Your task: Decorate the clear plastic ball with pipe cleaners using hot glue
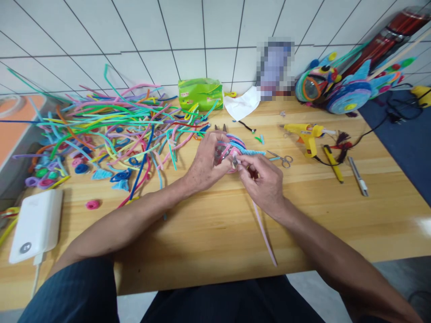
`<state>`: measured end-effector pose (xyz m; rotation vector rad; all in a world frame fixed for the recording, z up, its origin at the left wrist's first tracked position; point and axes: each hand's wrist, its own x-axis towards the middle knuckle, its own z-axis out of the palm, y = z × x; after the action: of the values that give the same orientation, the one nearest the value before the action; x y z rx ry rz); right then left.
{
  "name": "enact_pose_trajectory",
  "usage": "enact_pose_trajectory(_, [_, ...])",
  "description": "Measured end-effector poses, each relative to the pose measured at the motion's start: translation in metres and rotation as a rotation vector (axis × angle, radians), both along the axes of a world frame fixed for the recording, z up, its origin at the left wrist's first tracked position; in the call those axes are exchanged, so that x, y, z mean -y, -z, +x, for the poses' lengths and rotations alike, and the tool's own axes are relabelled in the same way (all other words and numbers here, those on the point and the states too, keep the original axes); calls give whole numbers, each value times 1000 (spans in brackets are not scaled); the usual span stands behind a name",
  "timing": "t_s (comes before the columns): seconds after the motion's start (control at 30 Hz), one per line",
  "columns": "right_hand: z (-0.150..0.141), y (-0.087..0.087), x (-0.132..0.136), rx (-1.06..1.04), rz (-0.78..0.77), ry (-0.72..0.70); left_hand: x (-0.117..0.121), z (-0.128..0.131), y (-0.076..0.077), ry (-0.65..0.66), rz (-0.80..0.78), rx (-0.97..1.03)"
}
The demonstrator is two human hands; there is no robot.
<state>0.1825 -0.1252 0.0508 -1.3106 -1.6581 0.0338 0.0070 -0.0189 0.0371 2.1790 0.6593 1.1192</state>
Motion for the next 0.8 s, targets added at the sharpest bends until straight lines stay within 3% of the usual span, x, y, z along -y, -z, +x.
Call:
enact_pose_trajectory(0.33, [1, -2, 4, -54, -33, 28, -1, -5, -2, 56, -31, -8])
enact_pose_trajectory(0.8, [1, 0, 2, -100, -88, 38, -2, -1, 10, 55, 47, 12])
